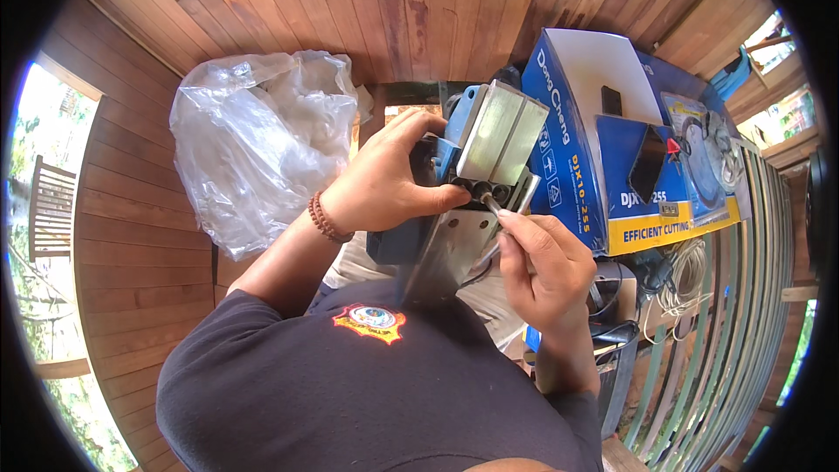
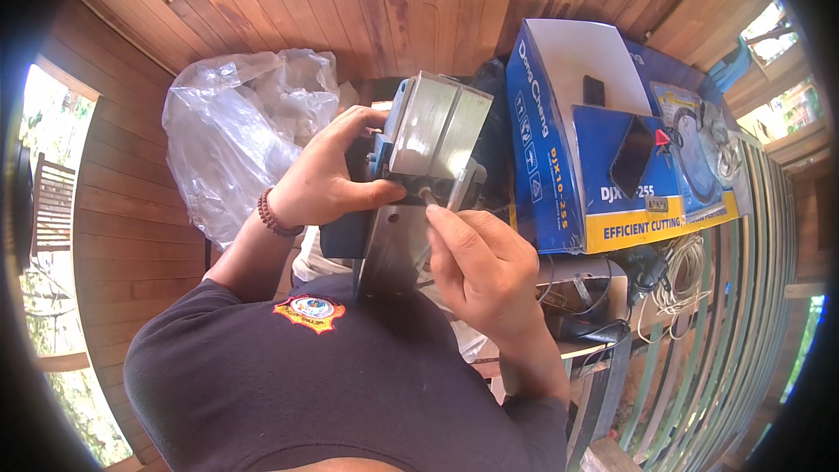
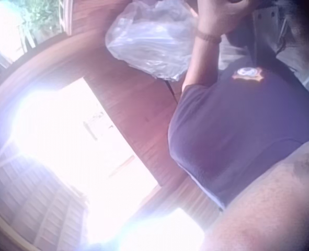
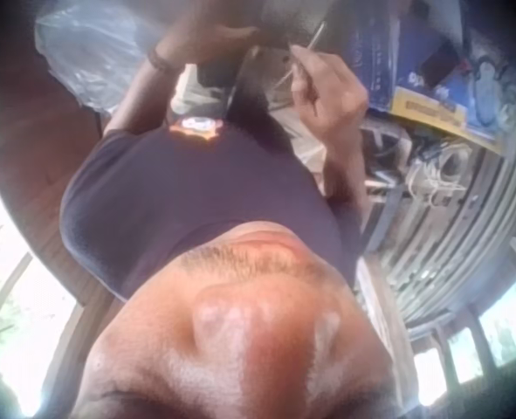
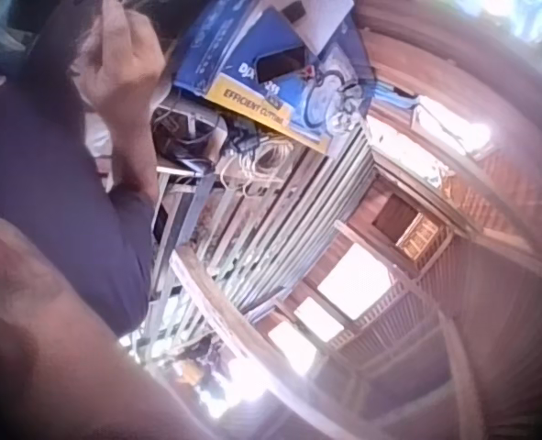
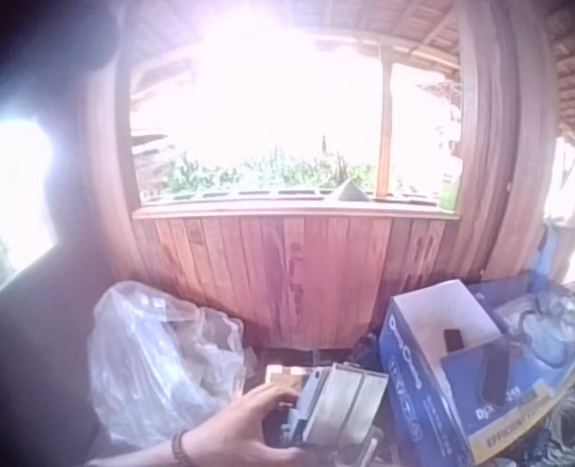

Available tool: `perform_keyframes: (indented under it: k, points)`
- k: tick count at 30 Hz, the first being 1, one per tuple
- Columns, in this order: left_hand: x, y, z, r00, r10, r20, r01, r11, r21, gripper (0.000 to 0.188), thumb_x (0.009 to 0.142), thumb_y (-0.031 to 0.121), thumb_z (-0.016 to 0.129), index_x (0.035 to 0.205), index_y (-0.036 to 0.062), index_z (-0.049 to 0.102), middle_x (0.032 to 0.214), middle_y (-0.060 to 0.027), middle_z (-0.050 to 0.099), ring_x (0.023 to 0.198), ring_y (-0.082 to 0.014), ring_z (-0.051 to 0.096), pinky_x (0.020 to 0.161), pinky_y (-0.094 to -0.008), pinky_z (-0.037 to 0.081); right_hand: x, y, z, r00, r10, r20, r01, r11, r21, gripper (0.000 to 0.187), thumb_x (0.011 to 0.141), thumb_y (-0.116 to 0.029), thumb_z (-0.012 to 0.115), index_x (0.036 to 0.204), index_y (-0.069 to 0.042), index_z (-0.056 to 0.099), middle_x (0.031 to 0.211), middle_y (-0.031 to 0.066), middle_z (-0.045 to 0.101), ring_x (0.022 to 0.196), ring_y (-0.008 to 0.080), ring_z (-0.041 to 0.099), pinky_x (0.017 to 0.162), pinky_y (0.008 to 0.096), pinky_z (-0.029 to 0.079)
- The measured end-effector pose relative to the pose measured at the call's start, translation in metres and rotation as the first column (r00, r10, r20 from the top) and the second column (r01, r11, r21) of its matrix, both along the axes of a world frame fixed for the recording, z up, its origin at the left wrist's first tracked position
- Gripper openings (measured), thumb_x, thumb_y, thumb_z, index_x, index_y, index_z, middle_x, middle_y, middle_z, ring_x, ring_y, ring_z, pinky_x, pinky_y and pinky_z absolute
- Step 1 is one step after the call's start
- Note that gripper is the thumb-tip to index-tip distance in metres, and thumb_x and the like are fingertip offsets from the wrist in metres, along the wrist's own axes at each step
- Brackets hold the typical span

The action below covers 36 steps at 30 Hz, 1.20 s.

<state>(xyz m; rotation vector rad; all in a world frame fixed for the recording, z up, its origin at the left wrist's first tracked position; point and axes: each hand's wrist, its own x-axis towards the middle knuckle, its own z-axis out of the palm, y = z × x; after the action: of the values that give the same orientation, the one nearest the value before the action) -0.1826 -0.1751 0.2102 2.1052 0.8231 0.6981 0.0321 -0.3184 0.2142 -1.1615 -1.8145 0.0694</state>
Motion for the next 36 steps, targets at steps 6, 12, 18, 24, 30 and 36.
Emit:
perform_keyframes:
  k: [6,12,18,24,30,36]
  points:
    - [0.0,0.0,-0.001,1.0,0.013,0.003,-0.013,1.0,0.001,0.074,0.077,0.028,0.092,0.139,0.0025,0.06,0.141,-0.0157,0.063,0.137,-0.0272,0.056,0.117,-0.0396,0.041,0.007,-0.009,0.018,0.976,-0.083,0.204,0.105,0.99,-0.098,0.039,0.081,0.007,0.079,0.119,0.005,0.074,0.086,0.0124,0.066,0.078,0.0263,0.067,0.07,0.0356,0.055]
    - [0.001,0.001,-0.002,1.0,0.024,-0.02,-0.024,0.999,0.021,0.072,0.077,0.026,0.092,0.138,0.0033,0.06,0.136,-0.0143,0.064,0.133,-0.027,0.058,0.115,-0.0393,0.042,-0.016,-0.006,-0.003,0.964,-0.139,-0.228,0.097,0.978,-0.185,0.05,0.09,-0.001,0.081,0.138,0.001,0.067,0.083,0.01,0.067,0.07,0.0162,0.066,0.061,0.0289,0.054]
    - [0.001,0.001,0.0,0.999,0.032,-0.01,-0.032,0.999,0.013,0.072,0.077,0.027,0.092,0.137,0.004,0.061,0.133,-0.0141,0.065,0.131,-0.0264,0.059,0.114,-0.0388,0.043,-0.007,-0.002,-0.008,0.976,-0.043,-0.212,0.032,0.998,-0.055,0.042,0.093,0.005,0.078,0.135,0.005,0.067,0.093,0.0144,0.074,0.077,0.0128,0.069,0.067,0.0238,0.055]
    - [0.002,0.004,0.0,1.0,0.024,0.005,-0.024,1.0,-0.006,0.075,0.076,0.036,0.092,0.132,-0.0029,0.06,0.132,-0.0217,0.063,0.127,-0.0356,0.058,0.109,-0.042,0.048,0.0,-0.003,0.008,0.997,-0.036,-0.068,0.027,0.992,-0.12,0.034,0.083,0.006,0.082,0.116,0.005,0.076,0.093,0.0163,0.075,0.076,0.0208,0.072,0.068,0.0307,0.058]
    - [0.003,0.004,-0.001,0.999,0.031,-0.017,-0.03,0.999,0.018,0.071,0.077,0.029,0.091,0.135,0.0012,0.061,0.131,-0.0169,0.065,0.128,-0.029,0.059,0.111,-0.0399,0.045,0.007,0.002,0.015,0.992,-0.076,0.101,0.082,0.995,-0.059,0.035,0.084,0.004,0.081,0.118,0.005,0.075,0.085,0.0105,0.07,0.069,0.0179,0.066,0.064,0.0302,0.057]
    - [0.005,0.003,0.0,0.999,0.023,-0.026,-0.022,0.999,0.024,0.073,0.076,0.032,0.092,0.133,-0.0009,0.06,0.133,-0.0203,0.063,0.128,-0.0326,0.058,0.111,-0.0412,0.046,-0.014,-0.001,0.002,0.926,-0.198,-0.322,0.119,0.961,-0.248,0.034,0.092,0.0,0.079,0.125,0.002,0.072,0.081,0.0062,0.067,0.067,0.0123,0.063,0.06,0.0244,0.051]
